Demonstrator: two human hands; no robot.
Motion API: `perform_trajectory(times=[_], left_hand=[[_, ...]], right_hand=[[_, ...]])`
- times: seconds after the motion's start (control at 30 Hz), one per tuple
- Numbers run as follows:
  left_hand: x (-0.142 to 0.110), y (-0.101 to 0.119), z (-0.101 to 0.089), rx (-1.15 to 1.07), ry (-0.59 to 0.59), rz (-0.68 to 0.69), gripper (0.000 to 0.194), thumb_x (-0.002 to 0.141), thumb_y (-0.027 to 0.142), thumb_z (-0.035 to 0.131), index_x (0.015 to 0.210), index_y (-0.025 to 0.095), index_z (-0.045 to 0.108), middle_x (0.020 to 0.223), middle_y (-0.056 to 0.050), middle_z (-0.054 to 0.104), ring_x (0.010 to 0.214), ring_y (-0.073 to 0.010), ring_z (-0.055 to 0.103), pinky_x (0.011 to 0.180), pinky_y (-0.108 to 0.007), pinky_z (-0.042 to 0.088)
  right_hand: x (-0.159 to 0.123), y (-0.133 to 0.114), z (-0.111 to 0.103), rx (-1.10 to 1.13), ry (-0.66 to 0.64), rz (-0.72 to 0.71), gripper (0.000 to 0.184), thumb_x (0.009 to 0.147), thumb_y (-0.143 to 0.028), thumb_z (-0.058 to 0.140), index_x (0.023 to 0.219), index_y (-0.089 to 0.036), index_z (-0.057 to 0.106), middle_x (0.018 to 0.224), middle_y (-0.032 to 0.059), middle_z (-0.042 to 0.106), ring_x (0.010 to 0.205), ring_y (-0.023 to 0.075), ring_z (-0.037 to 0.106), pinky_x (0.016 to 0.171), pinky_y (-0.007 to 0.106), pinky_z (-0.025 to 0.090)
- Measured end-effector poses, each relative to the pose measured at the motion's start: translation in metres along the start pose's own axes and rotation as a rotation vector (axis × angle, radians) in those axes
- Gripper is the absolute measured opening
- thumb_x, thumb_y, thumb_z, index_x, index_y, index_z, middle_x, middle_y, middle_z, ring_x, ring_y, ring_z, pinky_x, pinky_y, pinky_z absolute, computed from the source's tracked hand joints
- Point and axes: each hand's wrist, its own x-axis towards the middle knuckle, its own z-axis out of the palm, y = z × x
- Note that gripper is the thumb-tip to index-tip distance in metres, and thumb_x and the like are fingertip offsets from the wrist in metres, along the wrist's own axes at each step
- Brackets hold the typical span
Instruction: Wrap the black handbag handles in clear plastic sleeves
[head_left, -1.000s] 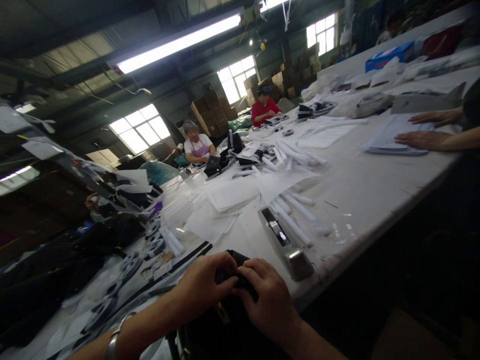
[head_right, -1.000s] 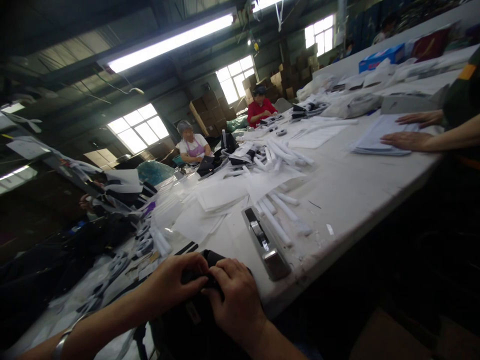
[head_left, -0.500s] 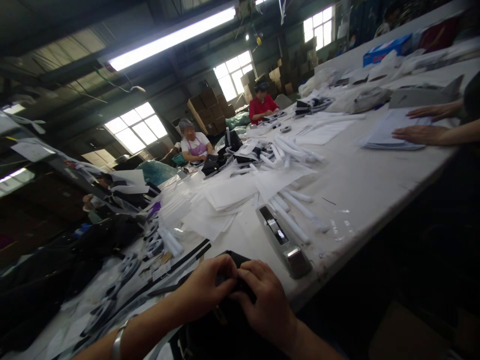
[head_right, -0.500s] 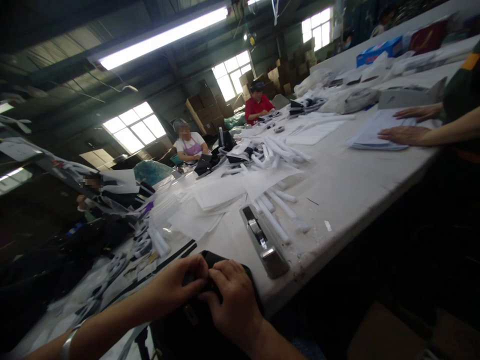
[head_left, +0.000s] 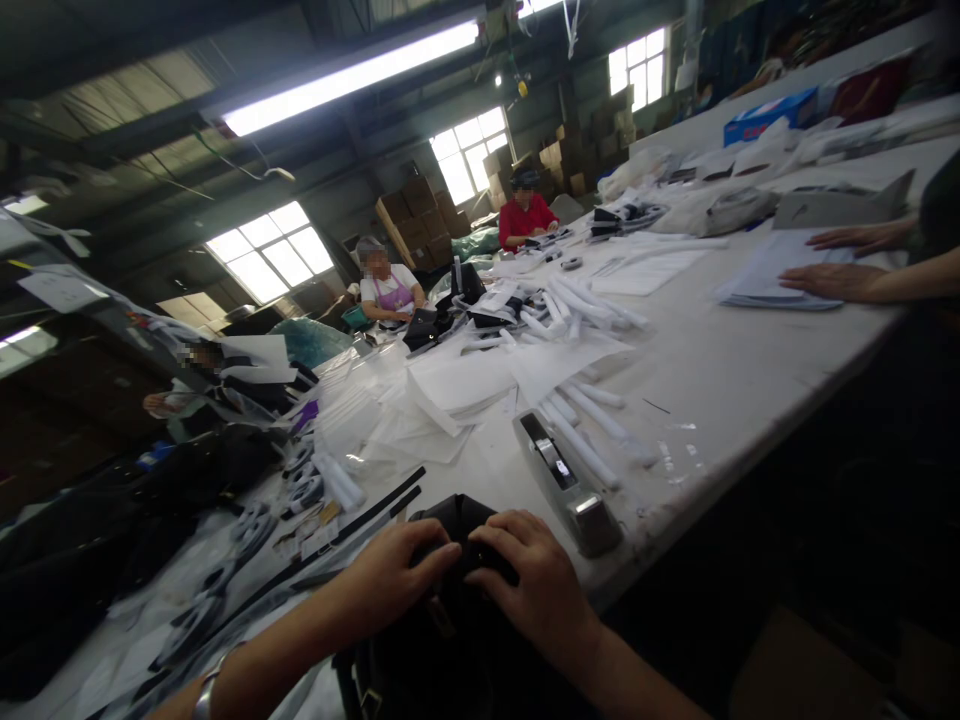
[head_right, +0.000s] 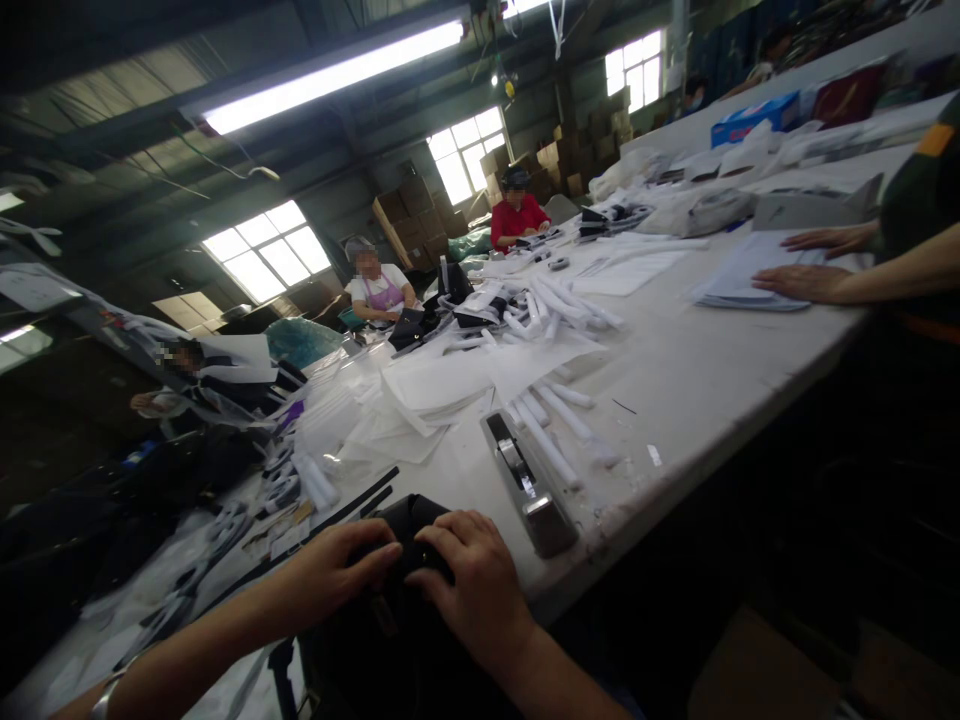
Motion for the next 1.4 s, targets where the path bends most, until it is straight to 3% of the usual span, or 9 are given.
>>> perform_trajectory(times=[0.1, 0.27, 0.43, 0.6, 0.73, 0.8, 0.9, 1.13, 1.4], left_hand=[[-0.002, -0.004, 0.003, -0.007, -0.018, -0.002, 0.033, 0.091, 0.042, 0.047, 0.073, 0.019, 0.062, 0.064, 0.003, 0.06, 0.063, -0.0136, 0.057, 0.059, -0.022, 0.04], [-0.001, 0.001, 0.011, 0.042, 0.086, 0.058, 0.029, 0.09, 0.036, 0.051, 0.071, 0.018, 0.063, 0.064, 0.002, 0.061, 0.064, -0.0139, 0.057, 0.059, -0.022, 0.038], [0.002, 0.0, 0.018, 0.053, 0.111, 0.101, 0.027, 0.09, 0.033, 0.052, 0.072, 0.018, 0.066, 0.067, 0.001, 0.065, 0.067, -0.0147, 0.059, 0.06, -0.023, 0.039], [-0.001, -0.009, 0.022, 0.044, 0.25, 0.144, 0.019, 0.091, 0.035, 0.056, 0.093, 0.021, 0.069, 0.086, -0.002, 0.072, 0.081, -0.0184, 0.066, 0.074, -0.026, 0.045], [-0.008, -0.013, 0.027, 0.059, 0.259, 0.246, 0.051, 0.076, 0.049, 0.075, 0.121, 0.028, 0.062, 0.107, -0.003, 0.07, 0.094, -0.0221, 0.066, 0.082, -0.028, 0.048], [-0.009, -0.012, 0.03, 0.113, 0.234, 0.263, 0.051, 0.072, 0.054, 0.076, 0.116, 0.031, 0.066, 0.101, -0.002, 0.07, 0.088, -0.0219, 0.067, 0.076, -0.027, 0.048], [-0.009, -0.008, 0.034, 0.148, 0.271, 0.259, 0.034, 0.08, 0.051, 0.07, 0.107, 0.031, 0.071, 0.094, -0.001, 0.071, 0.082, -0.02, 0.068, 0.071, -0.027, 0.046], [-0.011, -0.003, 0.037, 0.183, 0.261, 0.3, 0.024, 0.078, 0.038, 0.074, 0.101, 0.029, 0.073, 0.092, 0.0, 0.072, 0.08, -0.0194, 0.068, 0.066, -0.026, 0.044], [-0.007, 0.004, 0.036, 0.324, 0.234, 0.338, 0.024, 0.078, 0.042, 0.073, 0.1, 0.032, 0.072, 0.089, 0.002, 0.071, 0.075, -0.0198, 0.068, 0.061, -0.026, 0.043]], right_hand=[[-0.001, 0.001, 0.001, 0.031, 0.006, -0.006, 0.034, 0.072, -0.014, 0.081, 0.101, -0.025, 0.068, 0.098, 0.0037, 0.067, 0.095, 0.0242, 0.061, 0.087, 0.04, 0.052], [-0.007, 0.003, 0.005, 0.089, 0.017, -0.054, 0.033, 0.077, -0.01, 0.075, 0.106, -0.023, 0.065, 0.102, 0.0049, 0.066, 0.099, 0.0231, 0.06, 0.089, 0.038, 0.053], [-0.008, 0.003, 0.008, 0.067, 0.026, -0.036, 0.032, 0.078, -0.012, 0.073, 0.107, -0.024, 0.065, 0.103, 0.005, 0.067, 0.1, 0.0233, 0.062, 0.089, 0.039, 0.054], [0.001, -0.007, -0.003, -0.03, -0.025, 0.073, 0.03, 0.074, -0.011, 0.076, 0.1, -0.024, 0.069, 0.097, 0.0047, 0.068, 0.095, 0.0258, 0.063, 0.086, 0.042, 0.053], [0.008, -0.015, -0.023, 0.127, -0.155, 0.223, 0.025, 0.072, -0.008, 0.075, 0.09, -0.025, 0.073, 0.089, 0.0002, 0.069, 0.086, 0.0205, 0.066, 0.08, 0.033, 0.053], [0.01, -0.017, -0.032, 0.226, -0.216, 0.304, 0.022, 0.071, -0.01, 0.076, 0.087, -0.025, 0.074, 0.084, -0.0017, 0.069, 0.081, 0.0185, 0.067, 0.077, 0.03, 0.052], [0.011, -0.018, -0.04, 0.302, -0.243, 0.394, 0.019, 0.07, -0.012, 0.075, 0.085, -0.024, 0.075, 0.082, -0.002, 0.071, 0.082, 0.0189, 0.068, 0.078, 0.03, 0.051], [0.004, -0.017, -0.039, 0.474, -0.255, 0.589, 0.008, 0.072, -0.023, 0.074, 0.079, -0.019, 0.072, 0.076, 0.0003, 0.073, 0.078, 0.0203, 0.068, 0.071, 0.029, 0.051], [0.004, -0.023, -0.035, 0.129, -0.261, 0.443, 0.016, 0.088, -0.026, 0.054, 0.078, -0.019, 0.064, 0.08, 0.0012, 0.067, 0.079, 0.0188, 0.061, 0.071, 0.029, 0.043]])
